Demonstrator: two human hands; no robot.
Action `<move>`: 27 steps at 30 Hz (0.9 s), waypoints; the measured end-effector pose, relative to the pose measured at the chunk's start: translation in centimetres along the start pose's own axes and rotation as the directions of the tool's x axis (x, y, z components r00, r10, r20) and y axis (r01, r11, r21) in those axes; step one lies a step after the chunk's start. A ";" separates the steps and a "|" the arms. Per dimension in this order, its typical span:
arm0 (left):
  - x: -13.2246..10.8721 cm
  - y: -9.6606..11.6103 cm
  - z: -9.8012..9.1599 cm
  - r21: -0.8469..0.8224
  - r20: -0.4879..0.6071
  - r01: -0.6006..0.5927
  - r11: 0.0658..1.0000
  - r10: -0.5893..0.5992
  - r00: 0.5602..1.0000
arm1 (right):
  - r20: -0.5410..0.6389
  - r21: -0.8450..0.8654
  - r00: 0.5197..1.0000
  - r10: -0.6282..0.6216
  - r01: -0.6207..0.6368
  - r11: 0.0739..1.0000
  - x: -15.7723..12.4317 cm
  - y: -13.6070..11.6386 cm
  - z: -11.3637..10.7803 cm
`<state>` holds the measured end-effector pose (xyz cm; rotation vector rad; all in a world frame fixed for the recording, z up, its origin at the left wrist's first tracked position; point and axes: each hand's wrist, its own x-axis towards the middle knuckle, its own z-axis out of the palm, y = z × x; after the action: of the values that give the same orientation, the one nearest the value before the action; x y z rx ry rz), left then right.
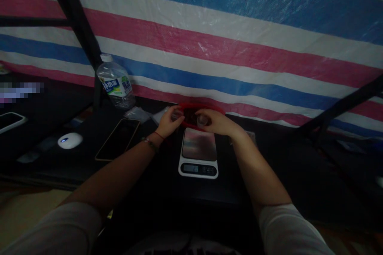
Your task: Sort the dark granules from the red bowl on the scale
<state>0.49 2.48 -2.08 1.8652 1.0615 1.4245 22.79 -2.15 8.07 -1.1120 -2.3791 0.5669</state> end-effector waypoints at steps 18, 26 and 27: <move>0.5 -0.9 -0.4 0.005 -0.183 0.090 0.996 -0.088 0.979 | 0.054 -0.017 0.995 0.082 -0.081 0.997 0.1 2.4 -0.2; 0.5 -0.1 -0.4 0.010 -0.170 0.113 0.994 -0.110 0.979 | 0.167 -0.280 0.974 0.150 -0.099 0.955 5.8 6.3 3.6; 0.5 0.0 -0.4 0.006 -0.163 0.116 0.993 -0.114 0.980 | 0.180 -0.306 0.969 0.169 -0.108 0.946 6.4 6.2 4.0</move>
<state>0.14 2.91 -1.75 1.6913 1.2417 1.5242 20.63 5.92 2.89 -1.4210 -2.6403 0.3953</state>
